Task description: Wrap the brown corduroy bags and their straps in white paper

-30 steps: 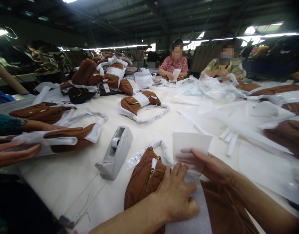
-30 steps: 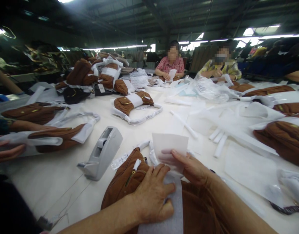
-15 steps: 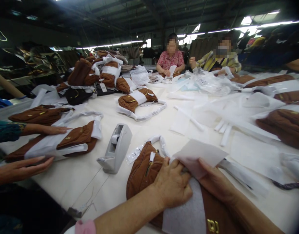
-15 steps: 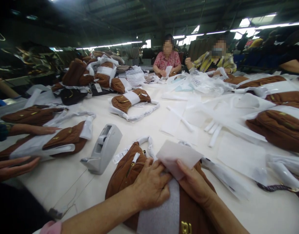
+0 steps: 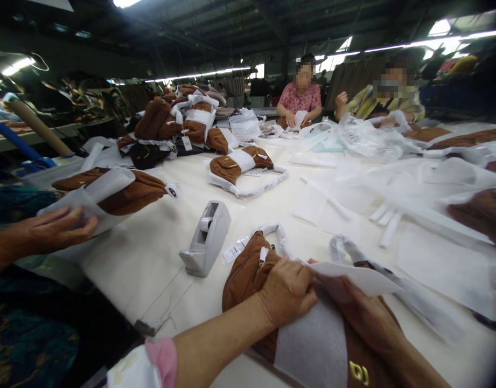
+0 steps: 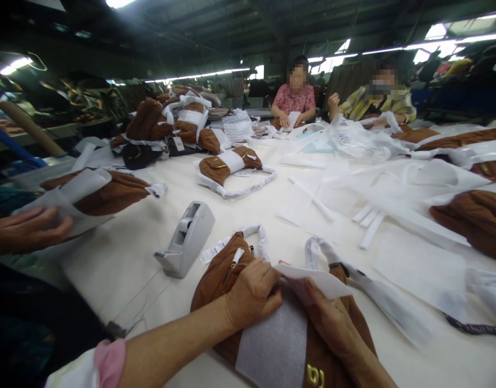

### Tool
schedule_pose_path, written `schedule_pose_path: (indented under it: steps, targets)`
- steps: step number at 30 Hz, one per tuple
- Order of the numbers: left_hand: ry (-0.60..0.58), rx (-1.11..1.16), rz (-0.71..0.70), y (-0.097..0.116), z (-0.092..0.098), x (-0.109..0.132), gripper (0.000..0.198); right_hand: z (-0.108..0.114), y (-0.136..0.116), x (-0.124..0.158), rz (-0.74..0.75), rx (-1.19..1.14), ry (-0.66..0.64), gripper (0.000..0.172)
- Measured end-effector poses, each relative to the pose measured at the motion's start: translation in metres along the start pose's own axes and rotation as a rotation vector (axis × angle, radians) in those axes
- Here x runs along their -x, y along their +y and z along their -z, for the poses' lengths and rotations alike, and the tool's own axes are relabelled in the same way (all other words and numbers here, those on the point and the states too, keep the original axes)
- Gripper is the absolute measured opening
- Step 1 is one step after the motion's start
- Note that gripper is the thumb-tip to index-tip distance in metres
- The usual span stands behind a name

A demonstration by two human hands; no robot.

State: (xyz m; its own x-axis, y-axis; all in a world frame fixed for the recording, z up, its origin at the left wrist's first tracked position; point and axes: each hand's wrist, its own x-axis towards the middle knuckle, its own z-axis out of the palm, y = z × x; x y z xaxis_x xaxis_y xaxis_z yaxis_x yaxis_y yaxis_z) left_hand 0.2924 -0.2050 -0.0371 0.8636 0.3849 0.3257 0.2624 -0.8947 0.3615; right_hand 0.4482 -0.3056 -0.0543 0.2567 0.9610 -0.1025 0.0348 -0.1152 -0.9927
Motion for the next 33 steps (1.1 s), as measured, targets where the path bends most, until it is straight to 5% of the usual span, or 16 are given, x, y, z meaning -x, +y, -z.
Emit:
schedule_pose_path:
  steps: [7, 12, 17, 26, 33]
  targets:
    - [-0.164, -0.130, -0.059, -0.016, 0.027, 0.016, 0.026, -0.002, -0.009, 0.019, -0.011, 0.111, -0.098, 0.034]
    - [-0.135, -0.119, 0.024, -0.018, 0.018, 0.022, 0.027, -0.002, -0.013, 0.026, 0.253, 0.346, -0.352, 0.030]
    - [-0.096, -0.182, 0.160, -0.014, 0.013, 0.021, 0.025, -0.010, -0.016, 0.029, 0.284, 0.390, -0.417, 0.028]
    - [-0.051, -0.232, 0.139, -0.017, 0.013, 0.022, 0.024, -0.003, -0.008, 0.046, 0.805, 0.959, -0.592, 0.054]
    - [-0.006, -0.229, 0.123, -0.018, 0.008, 0.028, 0.023, -0.025, -0.009, 0.069, 1.055, 1.323, -0.429, 0.046]
